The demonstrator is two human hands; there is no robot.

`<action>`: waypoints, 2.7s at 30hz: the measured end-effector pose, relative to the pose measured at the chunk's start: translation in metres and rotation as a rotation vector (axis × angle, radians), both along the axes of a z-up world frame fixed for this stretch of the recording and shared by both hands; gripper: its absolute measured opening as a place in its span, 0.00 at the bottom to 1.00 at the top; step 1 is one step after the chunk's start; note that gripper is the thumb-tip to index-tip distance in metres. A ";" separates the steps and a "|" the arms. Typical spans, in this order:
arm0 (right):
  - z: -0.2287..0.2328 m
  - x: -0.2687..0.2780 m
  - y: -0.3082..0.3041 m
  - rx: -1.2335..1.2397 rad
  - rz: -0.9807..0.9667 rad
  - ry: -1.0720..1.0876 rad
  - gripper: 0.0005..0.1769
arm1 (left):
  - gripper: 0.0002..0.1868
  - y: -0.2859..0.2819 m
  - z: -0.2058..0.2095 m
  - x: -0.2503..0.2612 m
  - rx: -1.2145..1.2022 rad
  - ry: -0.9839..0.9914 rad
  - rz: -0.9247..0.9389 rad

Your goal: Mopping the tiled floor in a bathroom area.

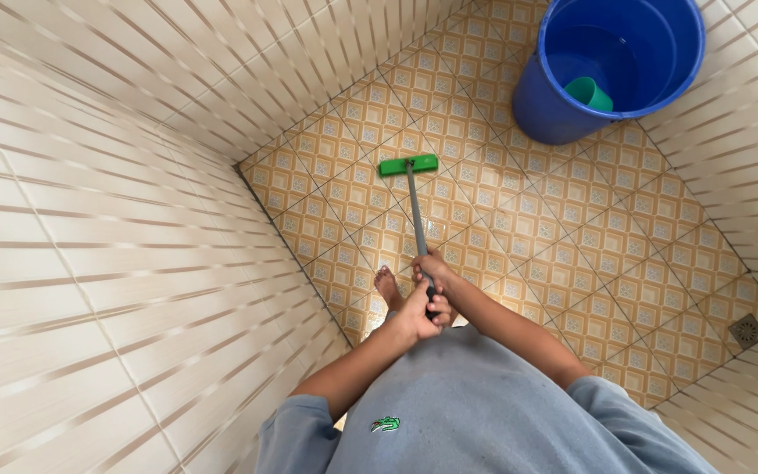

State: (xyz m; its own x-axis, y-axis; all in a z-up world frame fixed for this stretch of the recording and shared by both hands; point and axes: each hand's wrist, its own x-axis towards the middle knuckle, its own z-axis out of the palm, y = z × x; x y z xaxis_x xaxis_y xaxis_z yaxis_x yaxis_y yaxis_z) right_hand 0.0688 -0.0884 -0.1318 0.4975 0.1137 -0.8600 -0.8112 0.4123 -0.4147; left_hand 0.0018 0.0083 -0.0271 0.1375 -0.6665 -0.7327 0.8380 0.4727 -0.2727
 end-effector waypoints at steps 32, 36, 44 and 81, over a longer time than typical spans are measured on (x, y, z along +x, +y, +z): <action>-0.031 0.098 0.008 -0.167 0.121 0.003 0.45 | 0.28 -0.004 -0.037 0.082 0.150 0.022 0.074; -0.025 0.079 0.010 -0.207 0.148 0.016 0.45 | 0.27 -0.006 -0.038 0.062 0.161 0.039 0.064; -0.003 0.027 0.006 -0.167 0.179 0.031 0.46 | 0.28 -0.012 -0.012 0.011 0.126 0.073 0.108; 0.073 -0.107 -0.020 0.059 0.451 0.141 0.40 | 0.28 -0.062 0.050 -0.133 0.052 0.220 0.443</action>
State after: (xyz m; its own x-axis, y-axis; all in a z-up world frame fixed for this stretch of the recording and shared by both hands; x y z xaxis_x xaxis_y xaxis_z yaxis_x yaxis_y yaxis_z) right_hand -0.0378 -0.1086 -0.0586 0.2667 0.3421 -0.9010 -0.9612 0.0260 -0.2746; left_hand -0.1315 -0.0533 0.0229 0.2374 -0.5408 -0.8070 0.4784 0.7881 -0.3874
